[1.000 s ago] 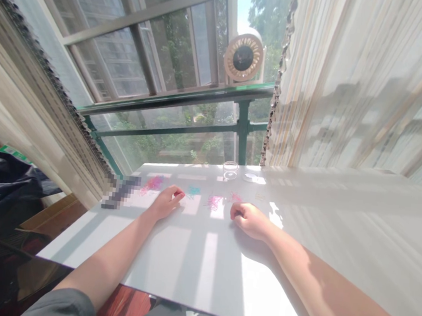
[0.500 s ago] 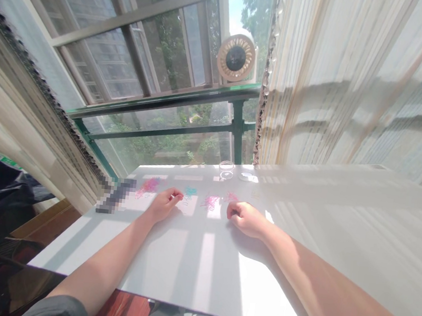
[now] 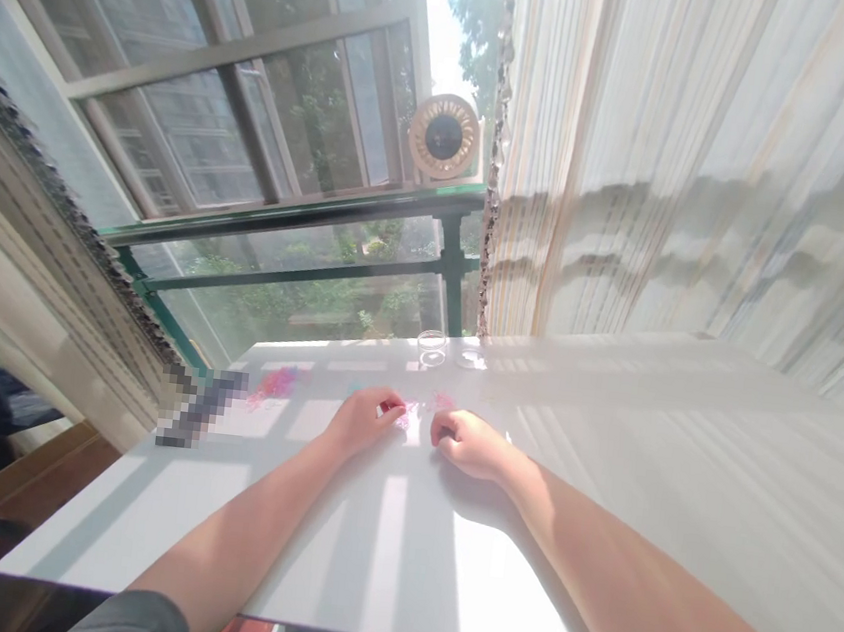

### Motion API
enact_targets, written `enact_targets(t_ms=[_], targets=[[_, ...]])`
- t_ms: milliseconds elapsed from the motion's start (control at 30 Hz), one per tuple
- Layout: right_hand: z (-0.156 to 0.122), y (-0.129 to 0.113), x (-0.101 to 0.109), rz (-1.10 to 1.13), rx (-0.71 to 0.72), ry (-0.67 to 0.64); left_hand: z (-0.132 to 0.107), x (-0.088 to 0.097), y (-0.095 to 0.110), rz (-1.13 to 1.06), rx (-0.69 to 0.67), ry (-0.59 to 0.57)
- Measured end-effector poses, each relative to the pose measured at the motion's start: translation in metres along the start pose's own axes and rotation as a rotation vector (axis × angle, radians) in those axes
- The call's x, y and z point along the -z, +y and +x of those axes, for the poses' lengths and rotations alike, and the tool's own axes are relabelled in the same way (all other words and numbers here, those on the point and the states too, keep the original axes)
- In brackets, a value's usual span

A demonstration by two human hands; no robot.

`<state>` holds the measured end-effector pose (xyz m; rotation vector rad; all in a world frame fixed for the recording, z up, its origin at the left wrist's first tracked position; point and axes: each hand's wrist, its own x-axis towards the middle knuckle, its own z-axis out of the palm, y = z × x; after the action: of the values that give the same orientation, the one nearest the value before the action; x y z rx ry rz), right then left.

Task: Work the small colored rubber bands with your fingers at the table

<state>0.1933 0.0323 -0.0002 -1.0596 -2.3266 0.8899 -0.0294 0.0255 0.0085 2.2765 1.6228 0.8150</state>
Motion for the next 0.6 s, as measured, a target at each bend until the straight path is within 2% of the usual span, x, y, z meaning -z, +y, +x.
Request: enact_targets(t_ms=[167,333,533,600], targets=[[0.002,0.005,-0.002,-0.022,0.001,-0.003,-0.003,-0.004,-0.009,0.070,-0.008,0.009],[0.001,0.001,-0.002,-0.023,0.006,-0.001,-0.003,-0.002,-0.011,0.047,-0.030,0.004],[0.001,-0.001,0.000,-0.027,-0.007,-0.012,-0.007,0.008,-0.013,0.017,0.032,0.028],[0.001,-0.001,0.000,-0.037,-0.015,-0.018,-0.012,0.012,-0.013,0.024,0.058,0.004]])
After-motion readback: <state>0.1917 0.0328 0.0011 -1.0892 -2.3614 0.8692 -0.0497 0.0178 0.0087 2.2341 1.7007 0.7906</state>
